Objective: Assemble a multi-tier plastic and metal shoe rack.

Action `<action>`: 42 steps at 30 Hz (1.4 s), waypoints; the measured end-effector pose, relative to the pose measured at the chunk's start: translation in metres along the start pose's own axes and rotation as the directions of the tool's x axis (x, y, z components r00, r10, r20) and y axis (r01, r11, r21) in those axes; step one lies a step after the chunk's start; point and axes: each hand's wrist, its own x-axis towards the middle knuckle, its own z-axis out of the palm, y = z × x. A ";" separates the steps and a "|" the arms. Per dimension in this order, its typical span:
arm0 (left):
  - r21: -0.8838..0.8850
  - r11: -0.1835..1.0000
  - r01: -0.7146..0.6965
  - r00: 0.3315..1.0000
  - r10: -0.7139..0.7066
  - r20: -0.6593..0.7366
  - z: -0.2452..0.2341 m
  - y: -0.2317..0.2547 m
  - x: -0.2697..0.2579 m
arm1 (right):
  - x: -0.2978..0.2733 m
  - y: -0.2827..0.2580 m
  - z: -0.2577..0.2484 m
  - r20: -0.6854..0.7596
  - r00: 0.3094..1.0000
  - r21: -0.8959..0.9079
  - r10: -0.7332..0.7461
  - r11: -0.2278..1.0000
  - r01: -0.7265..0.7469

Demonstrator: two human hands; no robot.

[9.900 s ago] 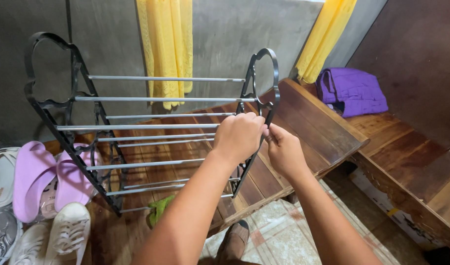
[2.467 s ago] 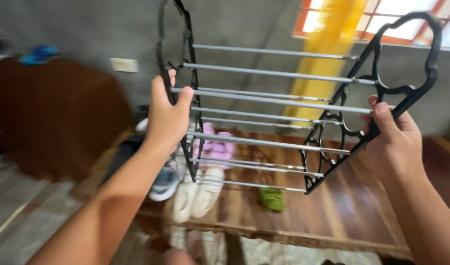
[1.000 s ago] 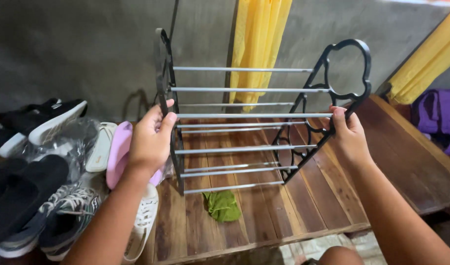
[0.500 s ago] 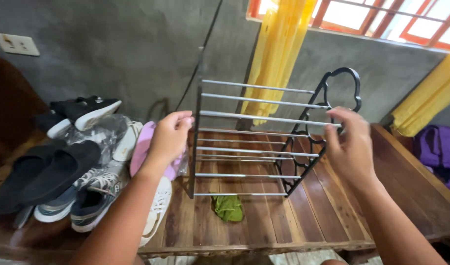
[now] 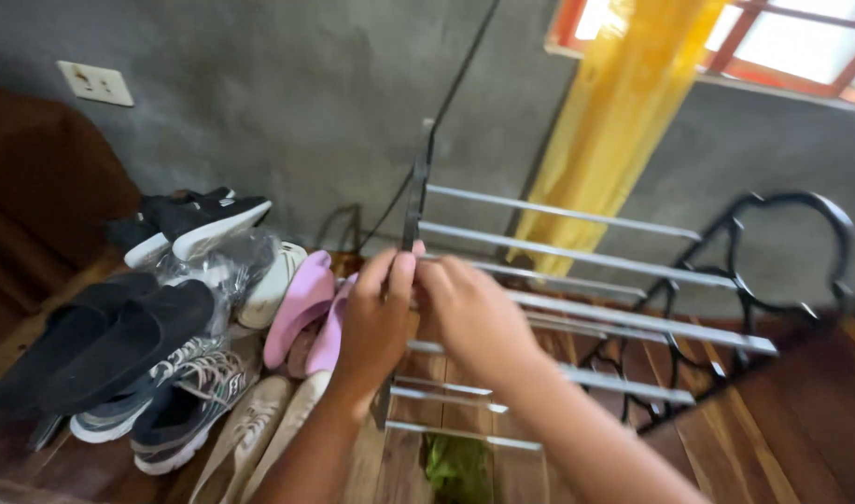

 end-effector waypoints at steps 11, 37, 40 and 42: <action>-0.362 0.932 0.032 0.999 -0.037 -0.006 0.008 -0.061 0.016 | 0.015 -0.004 -0.009 -0.072 0.995 -0.087 -0.069 0.994 0.063; 0.327 0.633 -0.702 0.710 0.582 0.397 0.121 0.072 -0.018 | -0.165 0.185 -0.113 -0.669 0.566 0.240 0.481 0.861 -0.448; 0.332 0.583 -0.742 0.653 0.514 0.556 0.182 0.059 -0.015 | -0.188 0.233 -0.112 -0.512 0.644 0.239 0.568 0.815 -0.528; 0.338 0.589 -0.734 0.643 0.441 0.627 0.226 0.048 -0.016 | -0.191 0.250 -0.100 -0.118 0.564 0.741 0.817 0.451 -0.498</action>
